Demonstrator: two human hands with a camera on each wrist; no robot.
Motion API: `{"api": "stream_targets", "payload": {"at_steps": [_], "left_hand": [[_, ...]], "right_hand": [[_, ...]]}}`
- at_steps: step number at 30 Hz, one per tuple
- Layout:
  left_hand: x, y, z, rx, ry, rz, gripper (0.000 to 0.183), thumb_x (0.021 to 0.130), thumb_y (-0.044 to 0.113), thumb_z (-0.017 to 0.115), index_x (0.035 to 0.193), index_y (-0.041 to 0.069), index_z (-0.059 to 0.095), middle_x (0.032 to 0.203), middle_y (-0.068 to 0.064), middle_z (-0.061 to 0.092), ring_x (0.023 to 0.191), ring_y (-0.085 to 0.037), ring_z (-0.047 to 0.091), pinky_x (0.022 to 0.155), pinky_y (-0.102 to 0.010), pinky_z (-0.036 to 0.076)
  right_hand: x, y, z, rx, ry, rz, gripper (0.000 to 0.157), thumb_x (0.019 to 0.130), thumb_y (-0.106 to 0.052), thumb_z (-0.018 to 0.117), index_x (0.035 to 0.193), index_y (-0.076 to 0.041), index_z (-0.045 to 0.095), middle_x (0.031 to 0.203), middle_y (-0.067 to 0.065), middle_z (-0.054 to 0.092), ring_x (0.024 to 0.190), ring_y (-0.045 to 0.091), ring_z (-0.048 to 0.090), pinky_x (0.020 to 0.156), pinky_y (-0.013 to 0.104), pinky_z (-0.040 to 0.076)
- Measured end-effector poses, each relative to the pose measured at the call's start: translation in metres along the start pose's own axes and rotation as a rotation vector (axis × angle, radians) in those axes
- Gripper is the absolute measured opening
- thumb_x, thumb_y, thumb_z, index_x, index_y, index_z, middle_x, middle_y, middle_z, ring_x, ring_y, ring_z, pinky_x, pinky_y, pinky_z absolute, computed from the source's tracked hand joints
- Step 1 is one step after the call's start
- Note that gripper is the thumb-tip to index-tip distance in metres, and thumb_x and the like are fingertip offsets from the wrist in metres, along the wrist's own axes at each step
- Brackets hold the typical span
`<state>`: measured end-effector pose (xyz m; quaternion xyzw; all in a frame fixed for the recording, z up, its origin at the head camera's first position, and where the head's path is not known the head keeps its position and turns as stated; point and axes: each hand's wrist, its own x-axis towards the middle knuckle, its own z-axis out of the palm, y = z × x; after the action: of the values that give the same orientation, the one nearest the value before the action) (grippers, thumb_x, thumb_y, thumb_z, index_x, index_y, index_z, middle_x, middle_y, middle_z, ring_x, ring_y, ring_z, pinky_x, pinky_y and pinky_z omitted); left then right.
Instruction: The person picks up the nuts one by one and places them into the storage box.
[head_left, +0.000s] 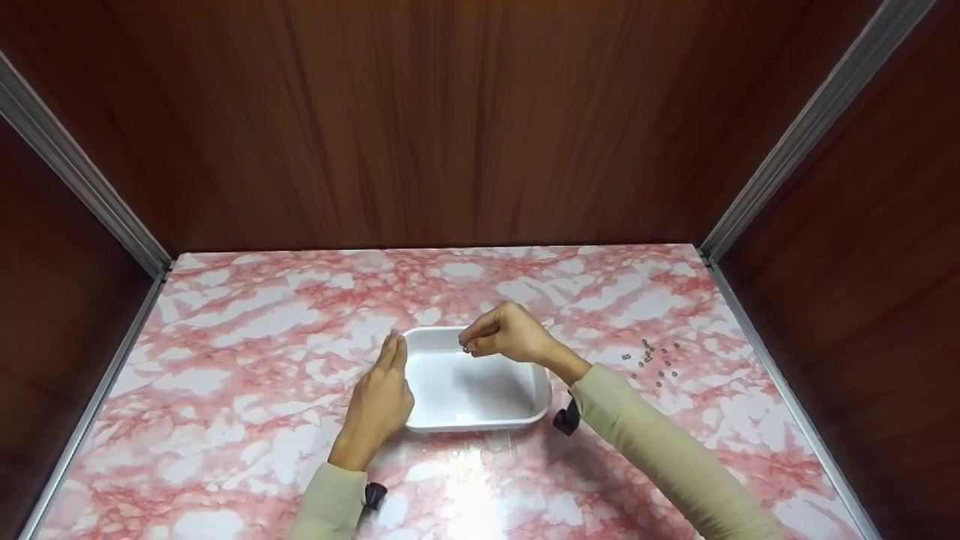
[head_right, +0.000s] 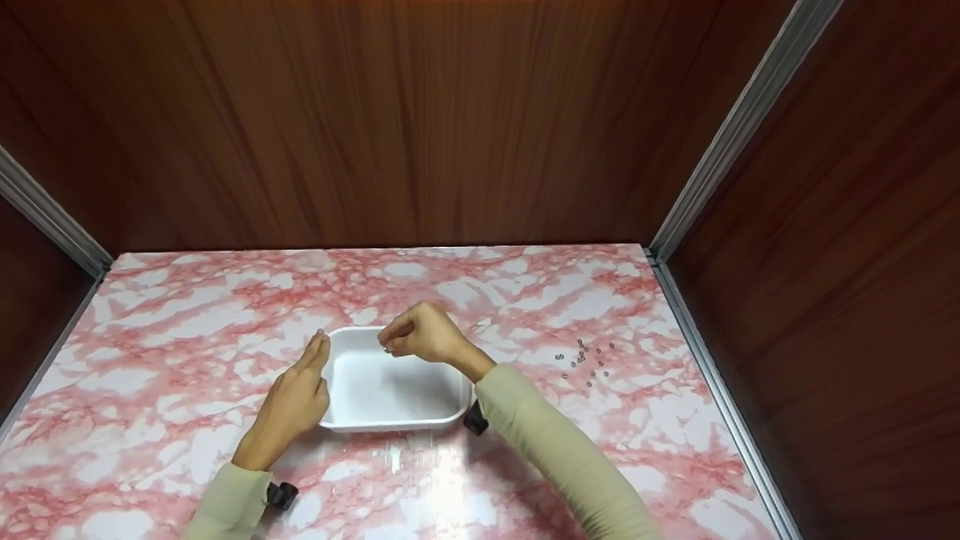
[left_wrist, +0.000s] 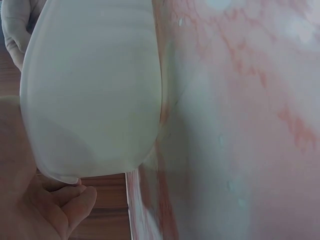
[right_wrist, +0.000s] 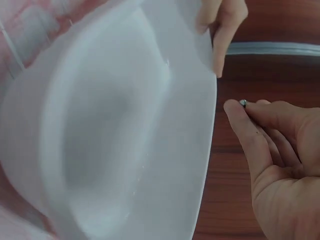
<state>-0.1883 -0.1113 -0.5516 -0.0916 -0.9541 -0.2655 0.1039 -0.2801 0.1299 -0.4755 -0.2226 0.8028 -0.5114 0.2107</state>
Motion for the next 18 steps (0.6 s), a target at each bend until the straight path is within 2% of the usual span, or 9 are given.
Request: {"api": "stream_targets", "payload": {"at_steps": [6,9,11,13,18], "left_hand": [[0.0,0.0,0.0,-0.001,-0.009,-0.015,0.058,0.102,0.004,0.05,0.158,-0.009,0.038,0.168,-0.026,0.035,0.143,-0.045,0.052,0.105,-0.051,0.056],[0.0,-0.001,0.0,-0.005,-0.019,-0.013,0.057,0.103,0.004,0.049,0.158,-0.009,0.038,0.168,-0.027,0.034,0.136,-0.044,0.06,0.09,-0.043,0.061],[0.0,-0.001,0.0,-0.005,-0.021,-0.009,0.056,0.104,0.004,0.048,0.157,-0.009,0.037,0.168,-0.028,0.034,0.131,-0.043,0.064,0.079,-0.037,0.06],[0.0,-0.001,0.0,-0.006,-0.021,-0.003,0.056,0.104,0.004,0.048,0.157,-0.01,0.038,0.168,-0.028,0.034,0.13,-0.042,0.065,0.074,-0.036,0.058],[0.0,0.0,0.0,-0.005,-0.009,-0.007,0.057,0.103,0.004,0.049,0.157,-0.009,0.038,0.167,-0.028,0.036,0.142,-0.044,0.054,0.096,-0.047,0.059]], "right_hand": [[0.01,-0.002,0.0,-0.026,-0.052,-0.012,0.017,0.092,0.007,0.072,0.107,0.008,0.08,0.104,0.026,0.08,0.098,0.036,0.08,0.083,0.032,0.066],[0.014,-0.002,0.0,-0.037,-0.077,-0.015,0.017,0.091,0.007,0.072,0.107,0.01,0.079,0.104,0.027,0.079,0.096,0.031,0.08,0.083,0.032,0.066],[0.016,-0.001,0.0,-0.051,-0.089,-0.014,0.017,0.091,0.008,0.072,0.107,0.011,0.079,0.103,0.028,0.079,0.097,0.032,0.08,0.082,0.031,0.066],[0.017,-0.001,0.001,-0.069,-0.093,-0.012,0.017,0.091,0.009,0.072,0.106,0.011,0.079,0.103,0.028,0.079,0.097,0.034,0.08,0.082,0.031,0.066],[0.02,0.001,0.002,-0.134,-0.078,-0.016,0.018,0.09,0.007,0.074,0.107,0.01,0.079,0.102,0.024,0.08,0.098,0.035,0.08,0.08,0.029,0.066]]}}
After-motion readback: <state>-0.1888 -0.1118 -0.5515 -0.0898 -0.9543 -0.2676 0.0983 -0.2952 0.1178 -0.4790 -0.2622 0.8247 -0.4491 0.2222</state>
